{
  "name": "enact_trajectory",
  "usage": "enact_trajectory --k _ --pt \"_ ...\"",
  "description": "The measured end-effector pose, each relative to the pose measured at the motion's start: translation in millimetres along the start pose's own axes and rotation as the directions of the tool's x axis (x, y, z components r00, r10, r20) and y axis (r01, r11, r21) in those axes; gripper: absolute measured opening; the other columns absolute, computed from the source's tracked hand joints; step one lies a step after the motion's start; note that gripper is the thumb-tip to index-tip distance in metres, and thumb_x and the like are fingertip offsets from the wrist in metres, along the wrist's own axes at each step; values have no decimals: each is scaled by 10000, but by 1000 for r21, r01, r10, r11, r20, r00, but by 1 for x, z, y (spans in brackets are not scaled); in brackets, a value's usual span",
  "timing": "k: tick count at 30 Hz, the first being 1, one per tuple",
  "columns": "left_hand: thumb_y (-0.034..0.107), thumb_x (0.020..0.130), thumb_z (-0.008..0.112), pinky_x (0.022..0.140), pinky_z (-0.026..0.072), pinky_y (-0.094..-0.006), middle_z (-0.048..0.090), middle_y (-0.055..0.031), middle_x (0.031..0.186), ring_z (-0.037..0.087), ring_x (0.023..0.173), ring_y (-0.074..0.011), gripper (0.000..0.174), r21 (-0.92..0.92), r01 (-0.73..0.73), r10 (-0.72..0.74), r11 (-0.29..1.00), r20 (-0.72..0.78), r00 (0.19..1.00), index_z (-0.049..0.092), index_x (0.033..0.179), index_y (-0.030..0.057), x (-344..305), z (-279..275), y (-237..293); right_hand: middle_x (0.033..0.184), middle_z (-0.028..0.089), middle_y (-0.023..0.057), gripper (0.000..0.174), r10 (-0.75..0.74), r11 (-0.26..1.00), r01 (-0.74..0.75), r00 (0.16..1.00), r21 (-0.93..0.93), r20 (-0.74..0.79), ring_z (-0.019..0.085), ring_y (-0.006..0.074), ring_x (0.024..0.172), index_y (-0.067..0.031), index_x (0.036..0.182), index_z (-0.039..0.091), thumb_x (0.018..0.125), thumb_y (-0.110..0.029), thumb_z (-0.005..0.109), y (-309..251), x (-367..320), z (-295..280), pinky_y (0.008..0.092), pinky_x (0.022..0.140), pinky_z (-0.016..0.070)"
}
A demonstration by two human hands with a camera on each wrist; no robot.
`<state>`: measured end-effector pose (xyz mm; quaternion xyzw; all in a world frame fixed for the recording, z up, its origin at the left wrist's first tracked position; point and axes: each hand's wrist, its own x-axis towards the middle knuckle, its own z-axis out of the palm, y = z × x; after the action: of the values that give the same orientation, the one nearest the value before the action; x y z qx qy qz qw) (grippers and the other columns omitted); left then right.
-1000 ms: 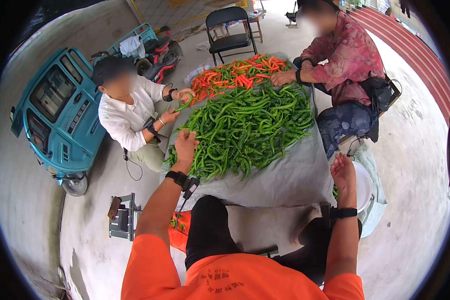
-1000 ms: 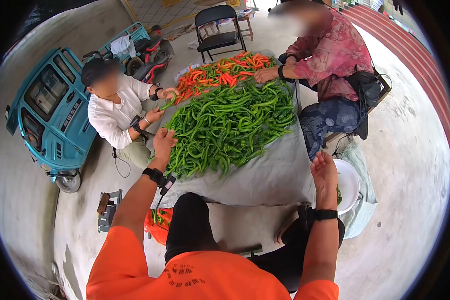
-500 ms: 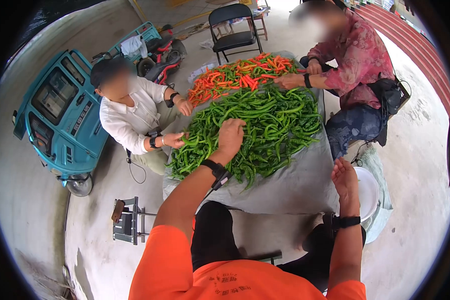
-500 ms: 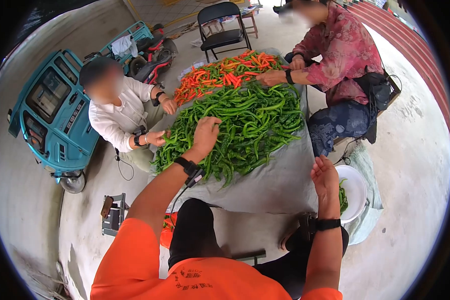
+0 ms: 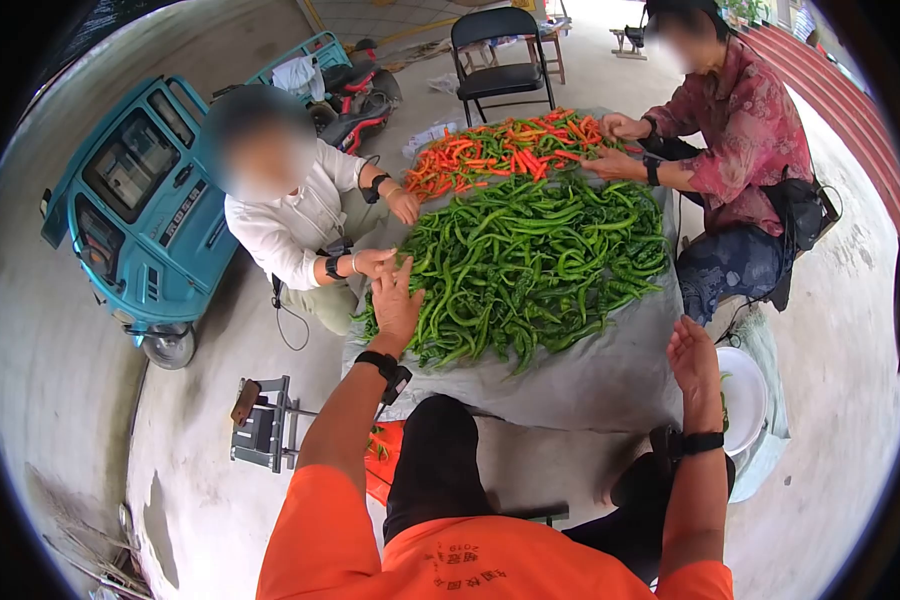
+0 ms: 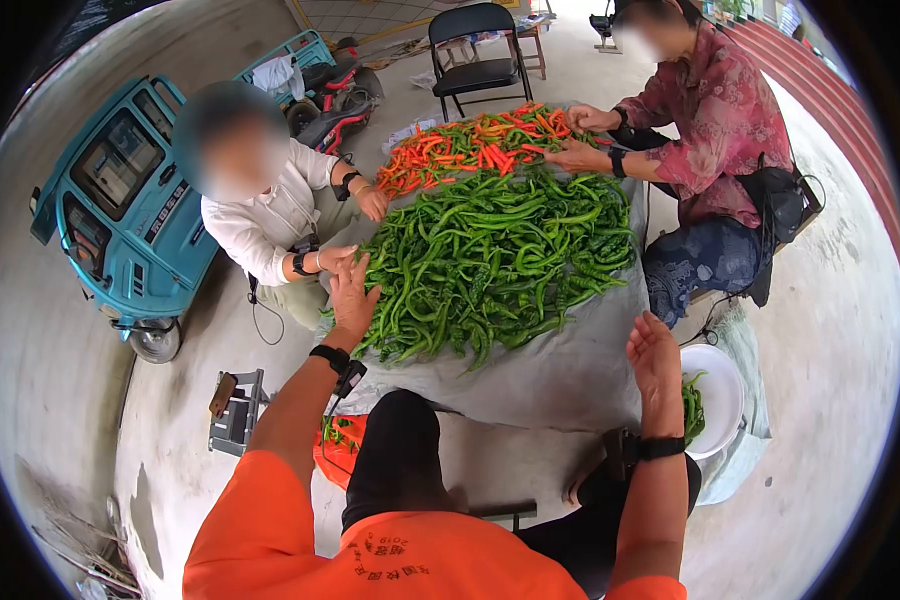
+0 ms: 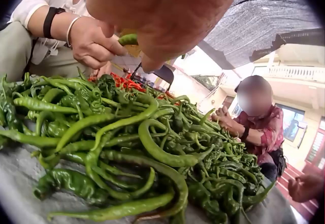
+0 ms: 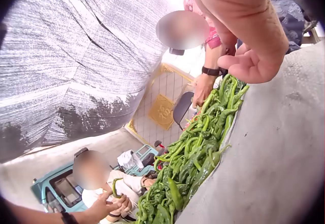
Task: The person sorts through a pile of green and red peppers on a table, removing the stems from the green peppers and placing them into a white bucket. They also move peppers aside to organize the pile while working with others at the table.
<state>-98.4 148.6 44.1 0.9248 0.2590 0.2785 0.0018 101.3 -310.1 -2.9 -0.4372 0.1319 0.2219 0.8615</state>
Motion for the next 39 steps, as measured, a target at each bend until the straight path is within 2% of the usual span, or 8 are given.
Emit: enact_trajectory --k 4,10,13,21,24,27,31,39 --pt "170 779 692 811 457 -423 582 -116 1072 527 977 -336 351 -30 -255 254 966 -48 966 588 1106 95 17 9 -17 895 616 -20 246 0 999 0 1000 -34 0 565 83 716 -114 1079 589 876 -252 606 6 2 6 239 630 470" --pt "184 802 671 743 468 -406 619 -125 869 573 852 -316 231 51 -251 256 967 -170 952 598 977 52 11 -16 11 887 614 -28 247 -21 995 23 1000 -98 18 561 79 699 -120 1076 589 874 -260 607 10 -9 27 231 624 466" --pt "173 806 666 696 478 -396 617 -120 838 585 813 -288 203 -173 -344 322 923 -144 936 595 947 45 -7 -52 48 905 619 -20 244 -36 979 58 993 -197 112 566 79 707 -126 1083 586 875 -253 606 15 -18 46 231 634 467" --pt "142 893 587 654 484 -296 651 -113 870 626 745 -239 151 -840 -22 214 542 112 970 611 995 33 -54 -104 139 1046 607 21 345 94 882 187 829 -432 551 581 95 757 -114 1180 550 860 -220 627 33 -62 92 226 690 462" --pt "188 920 567 624 476 -261 640 -68 821 589 677 -152 174 -805 -61 282 590 135 950 615 1002 42 -65 -107 157 1190 536 49 466 -38 819 401 752 -411 658 572 111 812 -138 1272 499 833 -167 655 38 -82 103 231 716 459" --pt "203 919 578 566 459 -252 596 -33 717 548 595 -114 174 -787 -72 299 613 146 943 626 990 52 -74 -107 174 1273 469 53 573 24 694 521 672 -496 740 550 119 852 -161 1331 451 807 -122 678 35 -98 110 244 739 458" --pt "165 887 625 502 425 -225 577 -16 666 511 537 -76 143 -789 -91 307 607 128 943 628 967 46 -81 -99 190 1187 492 37 558 -28 643 673 497 -365 868 525 114 821 -142 1331 466 812 -122 672 56 -102 112 247 743 455" --pt "144 854 673 408 327 -190 560 16 596 433 461 -20 141 -876 132 88 464 194 977 617 885 19 -84 -87 222 901 549 -10 396 -2 717 567 583 -405 813 474 67 703 -88 1226 532 852 -154 641 77 -99 105 233 653 432"
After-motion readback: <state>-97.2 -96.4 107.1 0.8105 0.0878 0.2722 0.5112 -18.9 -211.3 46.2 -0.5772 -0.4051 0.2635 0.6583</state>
